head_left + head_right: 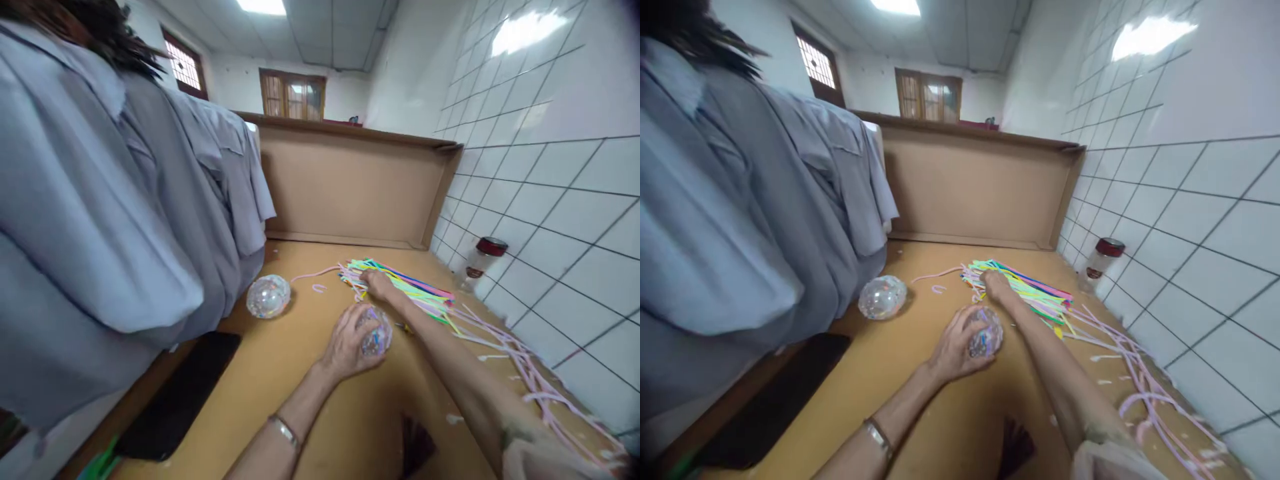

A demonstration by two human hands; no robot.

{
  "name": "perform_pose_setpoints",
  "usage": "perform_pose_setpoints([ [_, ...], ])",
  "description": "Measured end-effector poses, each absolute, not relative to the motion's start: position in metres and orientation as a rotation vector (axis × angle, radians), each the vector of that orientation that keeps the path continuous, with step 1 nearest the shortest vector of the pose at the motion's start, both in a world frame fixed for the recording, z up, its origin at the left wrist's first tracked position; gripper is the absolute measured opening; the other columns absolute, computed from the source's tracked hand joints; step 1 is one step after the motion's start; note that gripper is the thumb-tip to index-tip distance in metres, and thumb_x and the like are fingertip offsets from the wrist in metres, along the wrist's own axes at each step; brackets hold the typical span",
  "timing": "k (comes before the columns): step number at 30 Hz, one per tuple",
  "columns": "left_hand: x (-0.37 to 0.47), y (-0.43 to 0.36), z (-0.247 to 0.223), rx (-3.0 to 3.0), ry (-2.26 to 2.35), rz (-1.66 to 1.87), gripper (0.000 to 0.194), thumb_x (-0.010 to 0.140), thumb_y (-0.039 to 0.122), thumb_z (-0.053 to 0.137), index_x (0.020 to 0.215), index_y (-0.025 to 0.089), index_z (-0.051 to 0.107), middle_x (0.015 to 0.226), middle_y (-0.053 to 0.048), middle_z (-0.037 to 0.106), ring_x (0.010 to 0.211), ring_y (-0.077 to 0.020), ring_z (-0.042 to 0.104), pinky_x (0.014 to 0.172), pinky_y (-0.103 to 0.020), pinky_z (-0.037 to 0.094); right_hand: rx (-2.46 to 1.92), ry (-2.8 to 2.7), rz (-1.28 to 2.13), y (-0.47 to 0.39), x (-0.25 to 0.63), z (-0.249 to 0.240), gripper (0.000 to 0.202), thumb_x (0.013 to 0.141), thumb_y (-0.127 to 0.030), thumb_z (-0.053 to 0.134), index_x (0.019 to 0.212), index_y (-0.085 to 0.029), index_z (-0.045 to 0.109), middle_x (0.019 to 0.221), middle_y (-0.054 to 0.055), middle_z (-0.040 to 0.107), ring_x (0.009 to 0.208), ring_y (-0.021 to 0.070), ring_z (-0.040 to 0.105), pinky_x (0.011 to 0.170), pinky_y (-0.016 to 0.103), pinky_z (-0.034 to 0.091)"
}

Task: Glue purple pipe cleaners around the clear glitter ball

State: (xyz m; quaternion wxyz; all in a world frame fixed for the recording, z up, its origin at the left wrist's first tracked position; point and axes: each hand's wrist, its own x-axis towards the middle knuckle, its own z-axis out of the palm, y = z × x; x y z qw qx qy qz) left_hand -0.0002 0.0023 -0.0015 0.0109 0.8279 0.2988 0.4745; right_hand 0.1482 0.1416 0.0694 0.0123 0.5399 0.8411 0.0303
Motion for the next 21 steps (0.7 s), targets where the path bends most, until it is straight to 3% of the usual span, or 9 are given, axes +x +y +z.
perform_pose_setpoints([
  [3,-0.001,0.004,-0.003,2.577,0.947,1.469,0.06,0.068,0.04,0.078,0.121,0.023,0.055,0.138,-0.015,0.049,0.127,-0.032,0.05,0.105,-0.049,0.045,1.674,2.575,0.141,0.142,0.144,0.069,0.021,0.095,-0.025,0.055,0.111,-0.016,0.066,0.12,0.012,0.065,0.109,0.0226,0.061,0.094,0.039,0.049],
  [7,-0.001,0.005,-0.003,2.569,0.941,1.474,0.062,0.066,0.038,0.08,0.121,0.023,0.055,0.138,-0.015,0.049,0.127,-0.0323,0.049,0.106,-0.049,0.045,1.669,2.554,0.197,0.129,0.141,0.073,0.029,0.091,-0.012,0.047,0.108,-0.019,0.069,0.128,0.013,0.062,0.119,0.0251,0.055,0.097,0.034,0.041],
  [11,-0.001,0.005,-0.002,2.547,0.924,1.482,0.059,0.068,0.033,0.078,0.121,0.024,0.054,0.136,-0.015,0.049,0.125,-0.0312,0.051,0.104,-0.049,0.046,1.826,2.469,0.253,0.114,0.153,0.079,0.039,0.094,-0.023,0.046,0.132,-0.023,0.055,0.145,0.012,0.049,0.132,0.0269,0.042,0.106,0.039,0.033],
  [14,-0.001,0.006,-0.002,2.539,0.909,1.502,0.058,0.07,0.033,0.077,0.122,0.024,0.052,0.137,-0.014,0.048,0.125,-0.031,0.05,0.104,-0.05,0.046,2.024,2.293,0.245,0.113,0.177,0.081,0.075,0.085,-0.039,0.064,0.15,-0.024,0.03,0.156,0.016,0.031,0.141,0.0329,0.029,0.11,0.047,0.026],
  [17,-0.001,0.006,-0.001,2.548,0.886,1.531,0.059,0.07,0.033,0.077,0.122,0.024,0.051,0.136,-0.015,0.048,0.124,-0.0311,0.051,0.103,-0.049,0.047,2.174,2.091,0.135,0.117,0.208,0.078,0.095,0.072,-0.048,0.075,0.151,-0.023,0.029,0.148,0.02,0.043,0.134,0.0372,0.04,0.104,0.051,0.031],
  [21,-0.001,0.005,0.0,2.542,0.902,1.529,0.059,0.07,0.032,0.077,0.121,0.024,0.05,0.135,-0.014,0.048,0.123,-0.0308,0.052,0.101,-0.049,0.049,2.255,2.019,0.093,0.122,0.237,0.07,0.084,0.077,-0.045,0.071,0.149,-0.025,0.034,0.132,0.018,0.058,0.12,0.0332,0.056,0.097,0.046,0.038],
])
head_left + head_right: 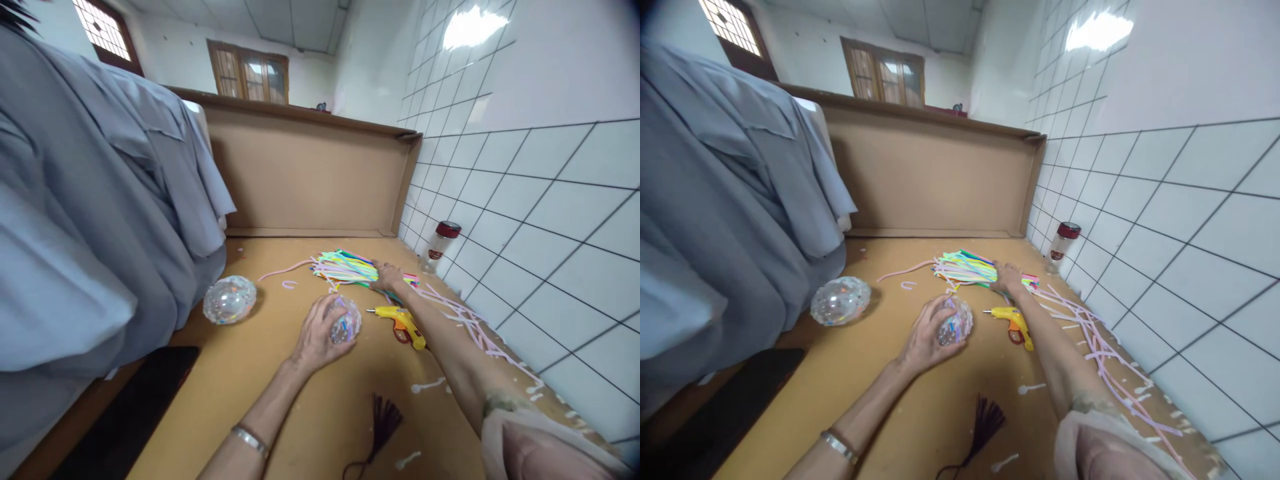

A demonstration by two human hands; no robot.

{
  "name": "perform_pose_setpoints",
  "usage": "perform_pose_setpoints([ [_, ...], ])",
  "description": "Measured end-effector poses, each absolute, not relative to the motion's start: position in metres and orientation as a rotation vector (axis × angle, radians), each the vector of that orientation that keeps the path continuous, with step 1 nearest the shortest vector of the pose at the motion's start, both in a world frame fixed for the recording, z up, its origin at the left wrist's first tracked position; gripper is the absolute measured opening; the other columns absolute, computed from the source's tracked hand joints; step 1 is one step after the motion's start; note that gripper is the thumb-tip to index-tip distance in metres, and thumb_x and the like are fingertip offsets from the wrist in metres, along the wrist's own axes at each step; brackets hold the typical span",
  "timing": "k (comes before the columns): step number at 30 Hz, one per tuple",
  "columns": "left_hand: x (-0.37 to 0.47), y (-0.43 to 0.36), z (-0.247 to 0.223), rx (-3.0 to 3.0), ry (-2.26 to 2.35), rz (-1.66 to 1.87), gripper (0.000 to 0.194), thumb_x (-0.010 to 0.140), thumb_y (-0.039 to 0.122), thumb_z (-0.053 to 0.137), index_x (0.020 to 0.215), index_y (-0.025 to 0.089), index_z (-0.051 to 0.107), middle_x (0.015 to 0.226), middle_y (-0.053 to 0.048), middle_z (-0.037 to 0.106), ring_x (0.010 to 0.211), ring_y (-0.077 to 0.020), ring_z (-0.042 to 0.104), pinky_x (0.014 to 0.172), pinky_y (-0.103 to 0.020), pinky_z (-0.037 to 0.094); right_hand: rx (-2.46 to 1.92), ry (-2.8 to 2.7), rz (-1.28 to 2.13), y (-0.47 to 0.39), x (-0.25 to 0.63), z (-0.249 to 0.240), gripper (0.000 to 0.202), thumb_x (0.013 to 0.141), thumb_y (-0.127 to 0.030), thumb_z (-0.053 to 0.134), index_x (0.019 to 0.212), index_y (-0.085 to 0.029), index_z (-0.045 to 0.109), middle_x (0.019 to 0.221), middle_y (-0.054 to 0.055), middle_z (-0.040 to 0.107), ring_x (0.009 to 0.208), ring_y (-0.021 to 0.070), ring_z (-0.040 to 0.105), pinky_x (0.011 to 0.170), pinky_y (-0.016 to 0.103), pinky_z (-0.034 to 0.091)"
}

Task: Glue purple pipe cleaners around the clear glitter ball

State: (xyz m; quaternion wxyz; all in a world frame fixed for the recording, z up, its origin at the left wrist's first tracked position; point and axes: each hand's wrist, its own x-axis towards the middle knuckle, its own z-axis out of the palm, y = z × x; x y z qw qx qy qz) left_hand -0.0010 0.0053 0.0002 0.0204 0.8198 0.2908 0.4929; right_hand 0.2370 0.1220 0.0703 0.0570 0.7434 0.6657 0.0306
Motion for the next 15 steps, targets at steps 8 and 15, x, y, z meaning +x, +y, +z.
perform_pose_setpoints([
  [8,0.0,0.009,-0.004,2.511,0.906,1.577,0.057,0.07,0.035,0.077,0.12,0.023,0.053,0.133,-0.015,0.051,0.122,-0.0304,0.054,0.099,-0.048,0.05,2.368,2.02,0.267,0.122,0.26,0.082,0.053,0.09,-0.039,0.054,0.141,-0.026,0.044,0.125,0.018,0.062,0.117,0.0324,0.057,0.096,0.045,0.035],
  [15,0.0,0.006,-0.002,2.539,0.911,1.557,0.057,0.07,0.034,0.077,0.12,0.023,0.052,0.133,-0.015,0.05,0.12,-0.0304,0.054,0.098,-0.049,0.05,2.351,2.045,0.19,0.103,0.27,0.07,0.078,0.079,-0.051,0.07,0.144,-0.02,0.04,0.137,0.019,0.053,0.126,0.0337,0.049,0.097,0.045,0.036],
])
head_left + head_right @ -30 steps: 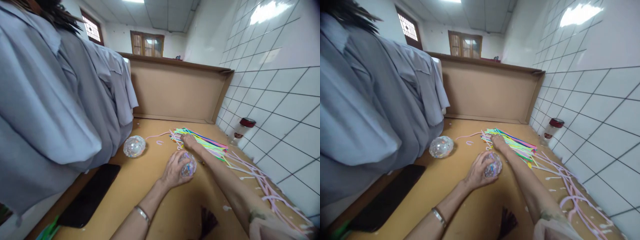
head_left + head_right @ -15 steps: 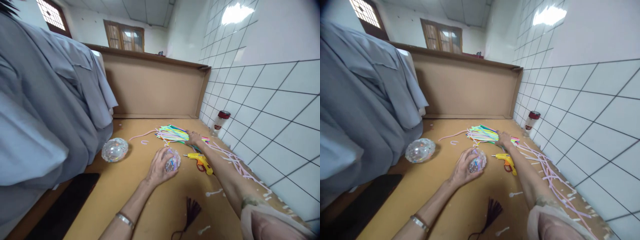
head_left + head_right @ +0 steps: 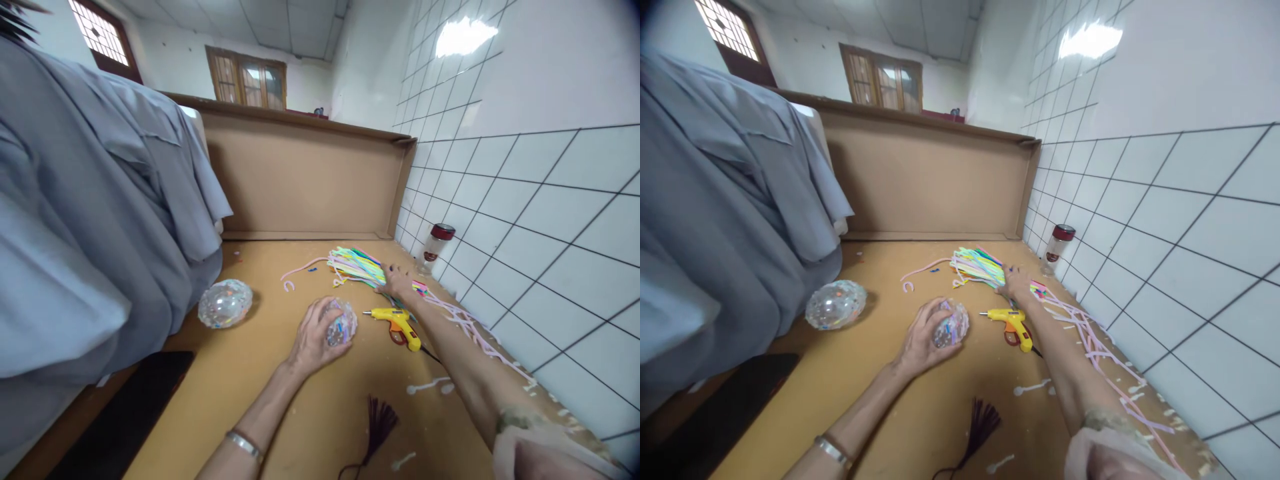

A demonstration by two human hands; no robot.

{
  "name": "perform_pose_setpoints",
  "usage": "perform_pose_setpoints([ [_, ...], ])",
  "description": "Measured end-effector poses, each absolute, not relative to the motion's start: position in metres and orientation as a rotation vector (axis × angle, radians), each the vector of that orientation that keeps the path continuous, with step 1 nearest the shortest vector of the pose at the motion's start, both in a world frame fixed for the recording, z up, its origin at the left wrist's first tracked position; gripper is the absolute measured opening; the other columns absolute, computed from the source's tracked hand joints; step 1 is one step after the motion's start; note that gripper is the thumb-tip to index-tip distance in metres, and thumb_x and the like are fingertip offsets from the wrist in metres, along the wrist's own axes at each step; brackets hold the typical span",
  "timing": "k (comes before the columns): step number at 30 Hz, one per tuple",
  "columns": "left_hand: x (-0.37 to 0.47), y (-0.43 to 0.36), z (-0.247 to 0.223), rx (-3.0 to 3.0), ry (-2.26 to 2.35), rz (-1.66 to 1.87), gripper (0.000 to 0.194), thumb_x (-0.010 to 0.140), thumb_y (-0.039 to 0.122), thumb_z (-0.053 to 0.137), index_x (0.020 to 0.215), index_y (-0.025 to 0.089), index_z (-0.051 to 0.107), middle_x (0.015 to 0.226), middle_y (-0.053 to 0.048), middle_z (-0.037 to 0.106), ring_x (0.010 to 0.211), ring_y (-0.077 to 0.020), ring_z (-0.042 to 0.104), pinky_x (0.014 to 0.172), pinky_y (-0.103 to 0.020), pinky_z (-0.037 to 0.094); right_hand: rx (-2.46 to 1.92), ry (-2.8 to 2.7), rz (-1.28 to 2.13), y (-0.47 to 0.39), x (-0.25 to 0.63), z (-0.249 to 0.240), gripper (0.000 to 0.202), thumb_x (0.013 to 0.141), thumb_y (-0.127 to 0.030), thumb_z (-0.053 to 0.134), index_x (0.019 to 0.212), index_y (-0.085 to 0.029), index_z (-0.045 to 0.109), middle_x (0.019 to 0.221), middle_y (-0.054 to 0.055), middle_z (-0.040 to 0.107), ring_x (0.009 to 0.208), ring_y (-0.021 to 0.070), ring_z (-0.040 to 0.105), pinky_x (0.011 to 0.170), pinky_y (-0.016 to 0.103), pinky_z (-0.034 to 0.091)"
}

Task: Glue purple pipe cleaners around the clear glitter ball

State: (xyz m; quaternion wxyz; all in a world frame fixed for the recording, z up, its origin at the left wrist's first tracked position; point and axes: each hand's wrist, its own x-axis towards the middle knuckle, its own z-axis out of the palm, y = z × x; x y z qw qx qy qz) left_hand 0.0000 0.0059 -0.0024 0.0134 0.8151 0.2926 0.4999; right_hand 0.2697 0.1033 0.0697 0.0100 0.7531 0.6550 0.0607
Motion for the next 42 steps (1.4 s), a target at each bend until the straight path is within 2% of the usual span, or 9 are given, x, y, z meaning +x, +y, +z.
perform_pose_setpoints([
  [4,0.0,0.005,-0.003,2.537,0.911,1.55,0.058,0.07,0.035,0.077,0.121,0.025,0.051,0.133,-0.014,0.05,0.12,-0.0304,0.053,0.098,-0.049,0.05,2.295,2.158,0.216,0.098,0.275,0.079,0.07,0.081,-0.045,0.068,0.142,-0.022,0.042,0.134,0.016,0.055,0.123,0.0312,0.05,0.097,0.042,0.036],
  [9,0.0,0.005,-0.004,2.539,0.935,1.503,0.061,0.069,0.035,0.077,0.122,0.025,0.051,0.135,-0.014,0.049,0.121,-0.0312,0.053,0.1,-0.05,0.049,2.117,2.351,0.282,0.1,0.254,0.096,0.038,0.091,-0.021,0.049,0.128,-0.02,0.06,0.13,0.011,0.06,0.121,0.0241,0.052,0.099,0.033,0.036],
  [14,0.0,0.004,-0.003,2.538,0.967,1.486,0.06,0.067,0.035,0.078,0.121,0.024,0.053,0.134,-0.014,0.05,0.122,-0.0317,0.052,0.101,-0.049,0.048,1.91,2.464,0.261,0.116,0.212,0.089,0.038,0.094,-0.016,0.039,0.118,-0.019,0.068,0.123,0.011,0.066,0.117,0.0228,0.055,0.098,0.03,0.039],
  [17,0.001,0.004,-0.001,2.523,0.984,1.464,0.06,0.066,0.034,0.079,0.12,0.024,0.054,0.134,-0.014,0.05,0.123,-0.0317,0.052,0.102,-0.049,0.048,1.835,2.467,0.255,0.129,0.195,0.079,0.038,0.093,-0.016,0.041,0.122,-0.018,0.065,0.131,0.012,0.061,0.119,0.0238,0.054,0.099,0.031,0.039],
  [21,0.001,0.005,-0.001,2.492,0.985,1.461,0.061,0.065,0.033,0.08,0.12,0.024,0.055,0.135,-0.014,0.05,0.123,-0.0316,0.052,0.103,-0.049,0.047,1.828,2.408,0.278,0.142,0.187,0.068,0.041,0.092,-0.016,0.042,0.129,-0.016,0.059,0.147,0.016,0.046,0.127,0.0288,0.047,0.102,0.04,0.038],
  [24,0.001,0.005,-0.001,2.486,0.977,1.47,0.061,0.065,0.034,0.079,0.12,0.024,0.055,0.135,-0.013,0.05,0.124,-0.0312,0.052,0.104,-0.049,0.047,1.836,2.368,0.296,0.145,0.186,0.062,0.042,0.09,-0.014,0.043,0.13,-0.015,0.058,0.148,0.017,0.044,0.13,0.0309,0.043,0.104,0.045,0.036],
  [34,0.002,0.004,0.0,2.505,0.993,1.452,0.059,0.066,0.034,0.079,0.119,0.024,0.055,0.135,-0.014,0.05,0.123,-0.0314,0.052,0.103,-0.049,0.047,1.792,2.402,0.329,0.136,0.185,0.08,0.047,0.09,-0.015,0.045,0.136,-0.017,0.053,0.144,0.012,0.052,0.121,0.027,0.052,0.098,0.036,0.043],
  [39,0.002,0.004,0.0,2.513,0.993,1.466,0.059,0.066,0.034,0.078,0.119,0.024,0.056,0.135,-0.014,0.051,0.123,-0.0314,0.052,0.102,-0.049,0.047,1.706,2.483,0.381,0.136,0.169,0.098,0.06,0.088,-0.015,0.05,0.147,-0.021,0.039,0.157,0.01,0.036,0.131,0.0284,0.045,0.106,0.041,0.036],
  [42,0.002,0.004,0.0,2.498,0.986,1.47,0.057,0.067,0.035,0.077,0.119,0.024,0.056,0.134,-0.014,0.052,0.121,-0.0307,0.054,0.101,-0.048,0.048,1.668,2.576,0.444,0.137,0.153,0.119,0.063,0.092,-0.02,0.047,0.152,-0.019,0.029,0.161,0.011,0.027,0.131,0.0281,0.043,0.105,0.041,0.034],
])
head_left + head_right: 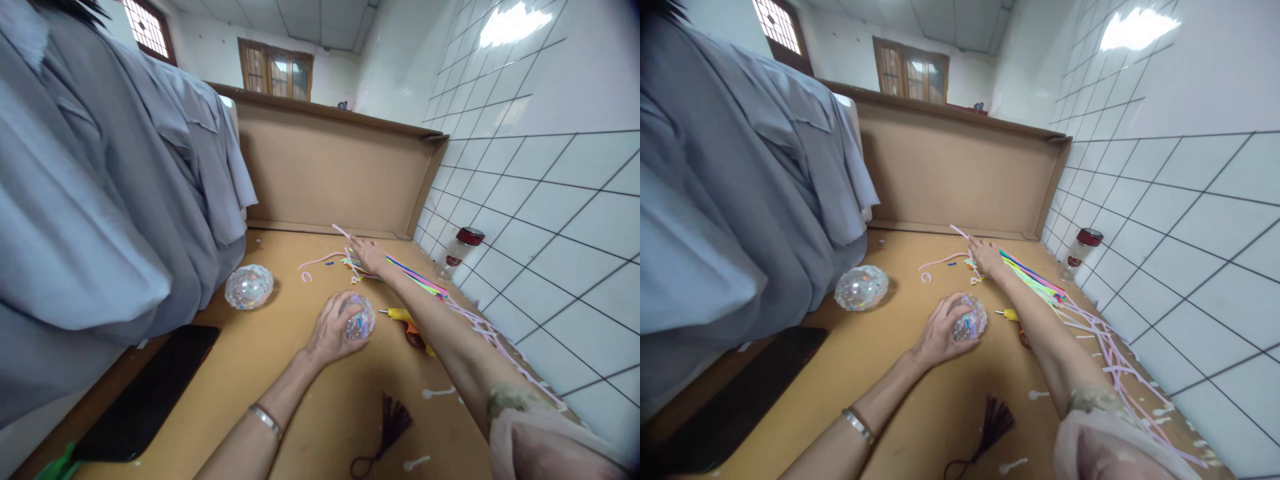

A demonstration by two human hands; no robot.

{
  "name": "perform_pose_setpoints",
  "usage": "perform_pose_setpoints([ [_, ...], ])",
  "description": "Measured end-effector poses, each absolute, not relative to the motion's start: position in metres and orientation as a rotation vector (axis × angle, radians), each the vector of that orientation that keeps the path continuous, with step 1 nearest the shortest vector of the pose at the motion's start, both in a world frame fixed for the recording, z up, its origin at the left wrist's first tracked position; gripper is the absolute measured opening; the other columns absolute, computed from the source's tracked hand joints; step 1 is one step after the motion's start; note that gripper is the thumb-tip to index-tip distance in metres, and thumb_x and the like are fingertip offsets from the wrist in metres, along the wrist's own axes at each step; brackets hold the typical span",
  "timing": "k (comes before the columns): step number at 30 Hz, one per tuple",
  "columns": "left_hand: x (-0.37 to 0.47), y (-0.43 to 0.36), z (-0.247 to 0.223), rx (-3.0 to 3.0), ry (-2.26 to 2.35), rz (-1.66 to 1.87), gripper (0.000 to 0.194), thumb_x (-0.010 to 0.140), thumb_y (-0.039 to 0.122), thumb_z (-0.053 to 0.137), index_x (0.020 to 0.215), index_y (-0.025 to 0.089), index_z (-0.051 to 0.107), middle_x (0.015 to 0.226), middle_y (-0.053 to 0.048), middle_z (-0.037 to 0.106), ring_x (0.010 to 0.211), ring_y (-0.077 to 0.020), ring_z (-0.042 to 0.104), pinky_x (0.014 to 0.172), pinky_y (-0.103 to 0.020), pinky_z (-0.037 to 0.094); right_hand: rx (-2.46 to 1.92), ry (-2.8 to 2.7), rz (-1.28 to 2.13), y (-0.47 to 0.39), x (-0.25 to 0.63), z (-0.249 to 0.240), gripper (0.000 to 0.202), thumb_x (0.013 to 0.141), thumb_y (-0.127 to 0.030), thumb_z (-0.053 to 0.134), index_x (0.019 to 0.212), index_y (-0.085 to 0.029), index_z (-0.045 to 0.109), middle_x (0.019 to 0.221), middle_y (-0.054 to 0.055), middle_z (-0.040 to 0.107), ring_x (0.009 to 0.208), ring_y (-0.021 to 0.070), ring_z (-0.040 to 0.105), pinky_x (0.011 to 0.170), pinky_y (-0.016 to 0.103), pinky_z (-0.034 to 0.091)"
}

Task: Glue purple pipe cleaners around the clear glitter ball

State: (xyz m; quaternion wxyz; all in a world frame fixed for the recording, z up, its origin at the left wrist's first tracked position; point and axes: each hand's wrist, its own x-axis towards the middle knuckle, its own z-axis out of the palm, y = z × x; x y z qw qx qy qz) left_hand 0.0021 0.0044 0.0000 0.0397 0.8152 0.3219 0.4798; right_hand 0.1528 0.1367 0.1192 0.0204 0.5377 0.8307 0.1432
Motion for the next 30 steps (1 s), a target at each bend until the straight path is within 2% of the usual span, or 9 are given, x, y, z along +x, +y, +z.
perform_pose_setpoints([
  [2,0.002,0.005,-0.001,2.487,0.984,1.472,0.057,0.067,0.036,0.077,0.119,0.024,0.056,0.133,-0.014,0.052,0.122,-0.0306,0.054,0.101,-0.048,0.048,1.68,2.663,0.543,0.136,0.146,0.138,0.06,0.096,-0.017,0.038,0.154,-0.017,0.023,0.162,0.012,0.022,0.134,0.0271,0.038,0.106,0.042,0.032],
  [6,0.001,0.007,-0.003,2.412,0.983,1.484,0.062,0.065,0.035,0.08,0.12,0.023,0.055,0.134,-0.014,0.05,0.123,-0.0308,0.053,0.102,-0.048,0.047,1.717,3.102,1.043,0.125,0.153,0.172,0.045,0.097,-0.01,0.03,0.134,-0.018,0.053,0.138,0.012,0.057,0.125,0.0236,0.048,0.102,0.041,0.035],
  [8,0.001,0.006,-0.004,2.333,0.981,1.494,0.065,0.063,0.034,0.082,0.121,0.024,0.054,0.134,-0.013,0.05,0.123,-0.0306,0.053,0.102,-0.048,0.047,1.747,3.281,1.256,0.113,0.166,0.183,0.038,0.097,-0.013,0.032,0.122,-0.02,0.06,0.121,0.011,0.065,0.117,0.0227,0.053,0.099,0.042,0.038],
  [12,0.004,0.004,-0.005,2.181,0.946,1.515,0.069,0.059,0.033,0.085,0.12,0.026,0.053,0.13,-0.01,0.052,0.122,-0.0303,0.055,0.102,-0.051,0.049,1.859,3.543,1.474,0.077,0.191,0.196,0.026,0.093,-0.018,0.039,0.105,-0.02,0.062,0.097,0.008,0.065,0.098,0.0221,0.059,0.089,0.039,0.046],
  [14,0.005,0.003,-0.006,2.12,0.935,1.549,0.067,0.059,0.03,0.085,0.117,0.026,0.054,0.125,-0.01,0.055,0.119,-0.0307,0.057,0.101,-0.052,0.05,2.009,3.603,1.486,0.053,0.197,0.197,0.02,0.093,-0.022,0.042,0.1,-0.02,0.061,0.094,0.007,0.064,0.094,0.0213,0.06,0.085,0.038,0.048],
  [17,0.004,0.004,-0.006,2.057,0.945,1.609,0.063,0.06,0.028,0.083,0.116,0.024,0.054,0.123,-0.01,0.056,0.119,-0.0322,0.057,0.102,-0.053,0.049,2.476,3.617,1.293,0.015,0.195,0.185,0.019,0.093,-0.028,0.043,0.096,-0.021,0.06,0.092,0.004,0.063,0.088,0.0188,0.061,0.082,0.035,0.049],
  [22,0.0,0.007,-0.006,2.035,0.98,1.64,0.06,0.061,0.026,0.081,0.115,0.023,0.055,0.124,-0.01,0.056,0.12,-0.0322,0.057,0.102,-0.054,0.049,2.969,3.476,0.2,-0.045,0.18,0.116,0.016,0.088,-0.025,0.045,0.09,-0.022,0.061,0.088,0.003,0.068,0.084,0.0202,0.064,0.077,0.034,0.05],
  [26,-0.001,0.01,-0.007,2.051,0.987,1.637,0.063,0.059,0.027,0.084,0.115,0.023,0.055,0.125,-0.01,0.057,0.119,-0.0296,0.058,0.1,-0.053,0.05,2.44,3.331,0.183,-0.068,0.171,0.053,0.027,0.085,-0.013,0.038,0.082,-0.024,0.062,0.08,0.005,0.068,0.079,0.0222,0.063,0.075,0.036,0.047],
  [30,-0.001,0.012,-0.008,2.069,1.007,1.638,0.063,0.059,0.027,0.085,0.114,0.021,0.055,0.126,-0.011,0.056,0.12,-0.0289,0.058,0.101,-0.049,0.05,1.836,3.165,0.179,-0.072,0.167,0.026,0.03,0.082,-0.006,0.043,0.092,-0.021,0.067,0.083,0.008,0.069,0.08,0.0227,0.06,0.076,0.035,0.043],
])
